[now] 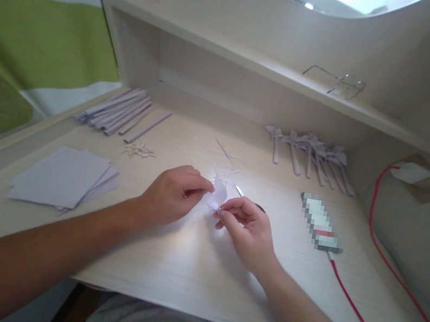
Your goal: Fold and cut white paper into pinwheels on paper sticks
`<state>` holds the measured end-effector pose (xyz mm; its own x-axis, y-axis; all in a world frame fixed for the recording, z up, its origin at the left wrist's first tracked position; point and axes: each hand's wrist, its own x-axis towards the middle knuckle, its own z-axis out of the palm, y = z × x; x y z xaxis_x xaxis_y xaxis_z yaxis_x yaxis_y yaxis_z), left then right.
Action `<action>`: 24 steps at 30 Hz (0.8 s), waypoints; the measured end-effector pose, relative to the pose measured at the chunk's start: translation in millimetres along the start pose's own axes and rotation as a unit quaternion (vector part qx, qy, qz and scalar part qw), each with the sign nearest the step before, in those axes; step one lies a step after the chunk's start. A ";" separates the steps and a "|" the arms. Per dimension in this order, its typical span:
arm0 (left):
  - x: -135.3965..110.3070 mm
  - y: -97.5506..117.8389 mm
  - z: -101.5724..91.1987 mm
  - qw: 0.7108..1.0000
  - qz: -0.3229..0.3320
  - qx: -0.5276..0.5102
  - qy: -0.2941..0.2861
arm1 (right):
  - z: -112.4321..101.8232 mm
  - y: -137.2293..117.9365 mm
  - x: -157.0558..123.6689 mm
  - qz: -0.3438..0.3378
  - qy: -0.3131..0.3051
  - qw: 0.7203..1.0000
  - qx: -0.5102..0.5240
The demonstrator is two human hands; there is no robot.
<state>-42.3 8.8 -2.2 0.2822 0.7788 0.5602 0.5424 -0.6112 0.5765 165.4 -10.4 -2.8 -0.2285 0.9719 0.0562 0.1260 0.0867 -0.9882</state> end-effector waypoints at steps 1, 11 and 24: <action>-0.2 0.3 0.1 1.000 -0.001 -0.006 -0.007 | 0.5 0.5 -1.4 -0.005 -0.008 1.000 -0.010; 1.0 0.9 1.9 0.997 -0.018 -0.072 -0.033 | -1.3 3.5 -4.8 -0.022 -0.017 0.997 -0.065; 6.9 0.0 -8.5 0.998 -0.046 0.018 0.047 | -6.0 7.1 -1.0 -0.036 0.015 0.992 -0.121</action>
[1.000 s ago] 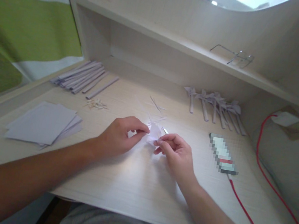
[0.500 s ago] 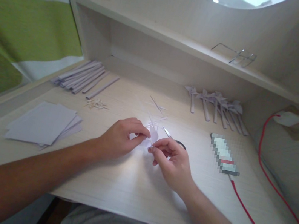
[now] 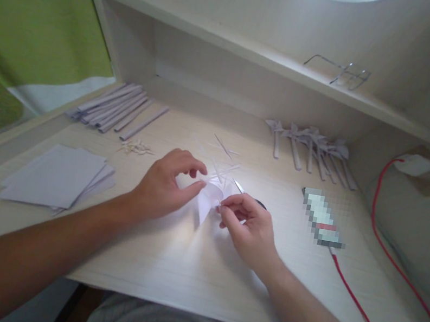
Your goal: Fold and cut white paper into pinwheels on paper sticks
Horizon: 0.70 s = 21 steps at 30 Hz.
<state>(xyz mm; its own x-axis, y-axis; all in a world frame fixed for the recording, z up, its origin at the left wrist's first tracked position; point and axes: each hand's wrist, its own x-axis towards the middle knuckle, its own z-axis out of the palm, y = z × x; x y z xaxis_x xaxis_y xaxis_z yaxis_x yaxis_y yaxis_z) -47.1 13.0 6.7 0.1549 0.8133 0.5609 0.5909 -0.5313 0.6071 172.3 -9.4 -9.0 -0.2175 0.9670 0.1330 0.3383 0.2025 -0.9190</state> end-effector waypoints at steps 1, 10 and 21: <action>1.4 0.5 -2.2 0.999 -0.024 0.019 0.020 | -0.4 0.7 1.2 0.004 0.010 1.000 0.010; -4.6 -0.2 8.3 0.972 -0.198 0.046 -0.115 | 0.1 -2.2 3.9 0.009 0.050 0.995 0.083; -10.9 -1.0 12.0 0.986 -0.124 -0.072 -0.080 | 2.8 1.3 -0.8 -0.035 0.038 0.998 0.027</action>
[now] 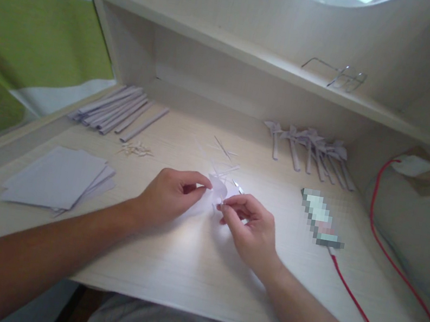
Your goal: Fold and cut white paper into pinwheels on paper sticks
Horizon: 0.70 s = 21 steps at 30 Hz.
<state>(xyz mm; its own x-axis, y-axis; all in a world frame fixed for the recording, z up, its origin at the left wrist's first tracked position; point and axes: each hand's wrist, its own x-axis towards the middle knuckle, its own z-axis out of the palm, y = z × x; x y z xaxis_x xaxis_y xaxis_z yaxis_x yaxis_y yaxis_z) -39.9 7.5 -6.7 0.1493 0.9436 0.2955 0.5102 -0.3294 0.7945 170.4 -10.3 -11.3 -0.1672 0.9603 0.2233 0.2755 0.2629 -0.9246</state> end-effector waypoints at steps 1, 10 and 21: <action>-0.8 0.4 0.6 1.000 0.009 -0.015 -0.006 | 0.1 -0.9 -0.6 -0.002 -0.004 1.000 0.001; -1.0 -2.6 2.7 0.995 -0.031 -0.082 -0.043 | -0.8 -4.7 -2.6 -0.028 -0.046 0.997 -0.058; -2.2 1.9 8.5 0.991 -0.054 -0.120 -0.033 | 0.0 -6.0 -3.2 -0.052 -0.048 0.990 -0.119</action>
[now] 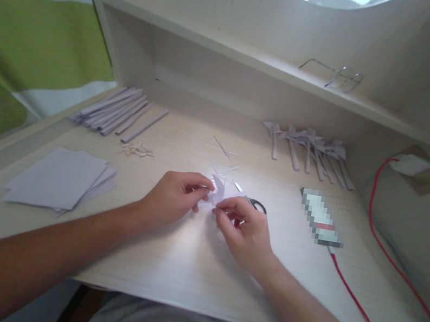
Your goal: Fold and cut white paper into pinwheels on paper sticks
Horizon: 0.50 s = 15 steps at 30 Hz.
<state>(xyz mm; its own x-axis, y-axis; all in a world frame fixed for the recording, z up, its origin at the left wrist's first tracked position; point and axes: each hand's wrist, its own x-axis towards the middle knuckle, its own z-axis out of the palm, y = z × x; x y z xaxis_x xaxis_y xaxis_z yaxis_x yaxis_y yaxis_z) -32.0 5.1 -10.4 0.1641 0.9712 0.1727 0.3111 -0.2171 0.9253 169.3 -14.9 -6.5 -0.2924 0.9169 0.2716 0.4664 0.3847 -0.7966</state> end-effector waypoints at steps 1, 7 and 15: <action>-0.1 -0.2 1.1 1.000 -0.001 -0.013 -0.005 | 0.2 -0.2 0.0 0.001 -0.001 1.000 0.001; -0.5 4.1 2.0 1.000 0.007 0.022 0.004 | 2.2 -0.2 -0.1 0.013 0.004 1.000 0.015; 4.1 8.8 -10.7 0.981 0.022 0.149 0.119 | -1.6 6.2 5.0 0.056 0.052 0.995 0.071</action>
<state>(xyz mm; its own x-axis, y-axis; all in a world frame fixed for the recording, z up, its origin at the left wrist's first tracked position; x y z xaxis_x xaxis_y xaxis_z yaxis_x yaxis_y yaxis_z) -38.6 8.2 2.1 -0.0286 0.9479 0.3172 0.5739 -0.2443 0.7816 172.1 -7.8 -9.2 -0.1541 0.9619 0.2259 0.3665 0.2680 -0.8910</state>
